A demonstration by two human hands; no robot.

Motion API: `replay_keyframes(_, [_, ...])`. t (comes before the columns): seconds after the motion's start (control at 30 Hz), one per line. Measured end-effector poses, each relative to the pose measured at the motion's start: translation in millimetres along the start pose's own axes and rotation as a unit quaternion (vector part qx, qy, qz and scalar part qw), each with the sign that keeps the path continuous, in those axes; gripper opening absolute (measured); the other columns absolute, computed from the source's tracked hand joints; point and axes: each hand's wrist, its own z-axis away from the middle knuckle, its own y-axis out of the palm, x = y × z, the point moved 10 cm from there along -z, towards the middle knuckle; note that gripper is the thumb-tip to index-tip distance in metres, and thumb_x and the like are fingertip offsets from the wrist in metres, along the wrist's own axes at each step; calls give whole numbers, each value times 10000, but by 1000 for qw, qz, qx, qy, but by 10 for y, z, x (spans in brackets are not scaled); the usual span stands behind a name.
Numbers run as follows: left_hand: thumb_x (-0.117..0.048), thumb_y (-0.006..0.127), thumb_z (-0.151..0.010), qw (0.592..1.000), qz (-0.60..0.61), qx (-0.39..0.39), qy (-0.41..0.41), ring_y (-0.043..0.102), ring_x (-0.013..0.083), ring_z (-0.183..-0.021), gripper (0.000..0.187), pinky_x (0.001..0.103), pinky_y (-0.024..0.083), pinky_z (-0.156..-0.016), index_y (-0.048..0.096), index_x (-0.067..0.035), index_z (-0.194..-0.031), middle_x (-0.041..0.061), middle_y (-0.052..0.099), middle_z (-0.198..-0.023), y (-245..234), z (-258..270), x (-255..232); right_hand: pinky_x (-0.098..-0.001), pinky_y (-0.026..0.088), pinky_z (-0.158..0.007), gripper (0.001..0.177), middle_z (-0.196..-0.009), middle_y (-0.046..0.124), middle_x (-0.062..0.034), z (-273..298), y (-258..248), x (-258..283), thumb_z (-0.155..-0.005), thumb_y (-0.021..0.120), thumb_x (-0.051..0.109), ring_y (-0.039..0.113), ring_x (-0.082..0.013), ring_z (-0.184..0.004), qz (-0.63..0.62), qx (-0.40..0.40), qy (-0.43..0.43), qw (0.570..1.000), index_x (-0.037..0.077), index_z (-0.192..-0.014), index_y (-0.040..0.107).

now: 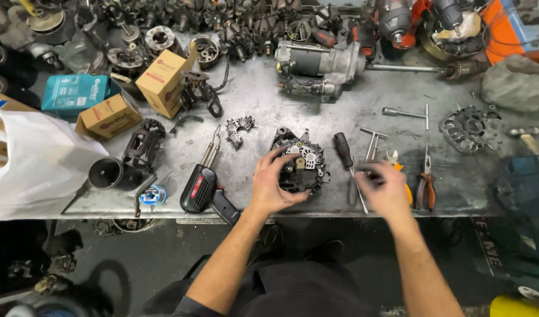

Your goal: The person uses a hammer to tap a mechanical component on a cluttered workbench, then moves to a lathe machine to mount and adjust the same part. They manipulate the component with their hands and use the lathe's controls to secure it.

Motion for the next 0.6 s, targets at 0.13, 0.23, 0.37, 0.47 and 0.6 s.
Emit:
replay_keyframes(0.13, [-398, 963, -534, 999, -10, -1, 30, 495, 402, -1416, 895, 522, 400, -1183, 638, -104, -1315, 135, 579, -1478, 12, 6, 2, -323, 545, -723, 320, -933, 741, -115, 156, -222, -1215, -863, 808, 264, 692, -197, -775, 44, -48, 134, 989, 20, -1063, 760])
replay_keyframes(0.23, [-416, 972, -532, 999, -4, -37, 39, 438, 453, -1449, 985, 551, 353, -1215, 565, -48, -1351, 194, 496, -1541, -69, 28, -75, -312, 535, -722, 341, -878, 755, -120, 214, -144, -1386, -868, 814, 292, 687, -182, -753, 55, -22, 174, 983, 23, -1070, 763])
replay_keyframes(0.37, [-440, 951, -543, 998, 44, -42, 34, 390, 493, -1453, 1078, 562, 313, -1221, 484, -16, -1417, 257, 412, -1573, -181, 79, -162, -320, 528, -703, 339, -859, 766, -112, 183, 122, -1070, -844, 810, 291, 665, -176, -734, 28, 47, 172, 984, 50, -1081, 780])
replay_keyframes(0.47, [-391, 916, -572, 998, 31, -45, 31, 412, 480, -1438, 1000, 556, 329, -1206, 506, -10, -1402, 251, 444, -1549, -402, 171, 21, -323, 539, -715, 340, -863, 773, -94, 201, 330, -1010, -824, 820, 289, 675, -169, -750, 18, 98, 138, 985, 59, -1072, 787])
replay_keyframes(0.6, [-289, 852, -782, 982, -48, -178, -34, 615, 356, -1277, 556, 444, 505, -1079, 642, -61, -1245, 165, 643, -1374, -948, 411, 782, -310, 550, -777, 353, -909, 784, -71, 434, 335, -1302, -819, 814, 293, 703, -148, -807, 15, 112, 119, 986, 75, -1095, 777])
